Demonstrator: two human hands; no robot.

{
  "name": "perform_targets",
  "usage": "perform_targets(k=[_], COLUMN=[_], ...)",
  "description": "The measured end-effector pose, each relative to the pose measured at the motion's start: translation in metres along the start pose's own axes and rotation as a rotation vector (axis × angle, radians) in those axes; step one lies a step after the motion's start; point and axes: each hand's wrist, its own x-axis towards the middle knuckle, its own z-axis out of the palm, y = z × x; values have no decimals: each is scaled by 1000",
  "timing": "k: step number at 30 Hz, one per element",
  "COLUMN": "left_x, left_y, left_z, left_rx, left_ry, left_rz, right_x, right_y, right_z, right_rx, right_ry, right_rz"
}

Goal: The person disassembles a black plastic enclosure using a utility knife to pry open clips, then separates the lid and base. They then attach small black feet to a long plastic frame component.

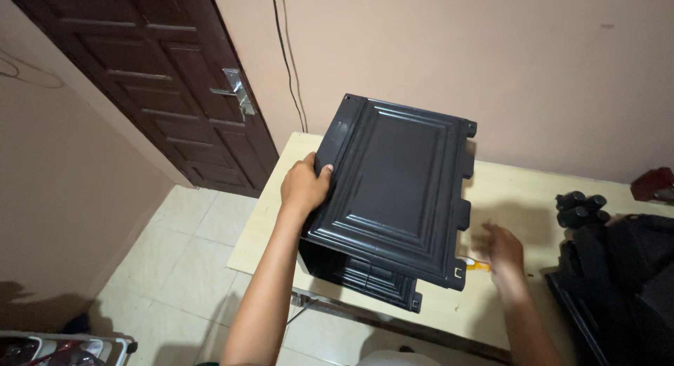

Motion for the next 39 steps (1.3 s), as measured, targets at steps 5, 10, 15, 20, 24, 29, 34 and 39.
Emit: perform_targets(k=[5, 10, 15, 20, 24, 29, 34, 39], left_x=[-17, -61, -108, -151, -165, -162, -152, -148], left_y=[-5, -19, -21, -17, -22, -37, -36, -32], left_z=[-7, -12, -7, 11, 34, 47, 51, 47], left_rx=[14, -76, -163, -284, -715, -1307, -1518, -1546], left_ry=[62, 244, 486, 664, 582, 209, 147, 125], left_rz=[19, 106, 117, 45, -178, -452, -407, -461], right_x=[12, 10, 14, 18, 25, 26, -15, -75], right_y=[44, 74, 80, 91, 99, 60, -30, -154], right_z=[-25, -33, -33, -29, -29, -57, -65, -13], right_rx=[-554, -797, -919, -849, -734, -232, -220, -787], right_ry=[-20, -103, 54, 222, 297, 87, -171, -379], right_rz=[229, 285, 205, 181, 170, -443, -649, -530])
